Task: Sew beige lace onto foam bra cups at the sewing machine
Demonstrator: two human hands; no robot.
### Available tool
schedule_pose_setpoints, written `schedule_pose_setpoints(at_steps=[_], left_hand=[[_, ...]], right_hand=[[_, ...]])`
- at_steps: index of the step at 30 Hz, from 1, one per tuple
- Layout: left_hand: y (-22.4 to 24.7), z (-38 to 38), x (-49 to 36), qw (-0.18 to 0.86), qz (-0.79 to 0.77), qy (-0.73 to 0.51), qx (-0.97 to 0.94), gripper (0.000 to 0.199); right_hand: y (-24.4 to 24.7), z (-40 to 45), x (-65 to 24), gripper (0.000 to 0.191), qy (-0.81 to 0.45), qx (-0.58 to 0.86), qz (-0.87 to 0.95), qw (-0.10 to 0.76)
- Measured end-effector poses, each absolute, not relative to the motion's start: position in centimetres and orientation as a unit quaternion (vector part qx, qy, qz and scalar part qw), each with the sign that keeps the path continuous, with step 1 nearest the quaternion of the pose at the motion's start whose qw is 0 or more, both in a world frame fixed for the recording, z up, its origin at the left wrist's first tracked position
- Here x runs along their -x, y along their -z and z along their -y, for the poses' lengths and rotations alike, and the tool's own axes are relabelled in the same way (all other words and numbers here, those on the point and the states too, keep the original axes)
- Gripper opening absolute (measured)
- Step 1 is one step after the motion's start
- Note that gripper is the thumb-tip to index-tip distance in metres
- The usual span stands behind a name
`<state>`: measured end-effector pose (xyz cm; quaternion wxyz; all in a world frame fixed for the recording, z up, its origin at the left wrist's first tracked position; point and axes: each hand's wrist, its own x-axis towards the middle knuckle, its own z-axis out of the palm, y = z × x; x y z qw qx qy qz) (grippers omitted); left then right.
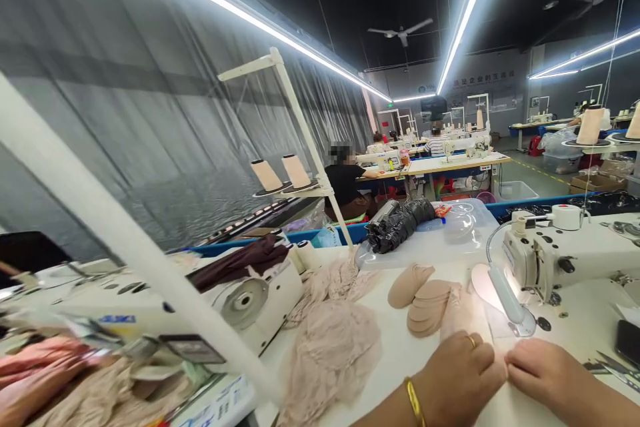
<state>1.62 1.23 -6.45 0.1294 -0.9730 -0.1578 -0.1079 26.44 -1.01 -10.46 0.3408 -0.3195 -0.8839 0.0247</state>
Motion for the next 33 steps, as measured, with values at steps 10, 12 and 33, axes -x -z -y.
schedule_pose_setpoints(at_steps=[10, 12, 33], left_hand=[[7.9, -2.1, -4.6, 0.109, 0.232, 0.174, 0.951, 0.026], [8.2, -2.0, -4.4, 0.118, 0.217, 0.207, 0.947, 0.026], [8.5, -1.5, -5.3, 0.089, 0.226, 0.284, 0.927, 0.015]], right_hand=[[8.6, 0.6, -29.5, 0.033, -0.034, 0.344, 0.918, 0.196], [8.0, 1.1, -29.7, 0.032, -0.041, 0.349, 0.922, 0.163], [6.3, 1.4, -30.4, 0.036, -0.177, 0.366, 0.904, 0.129]])
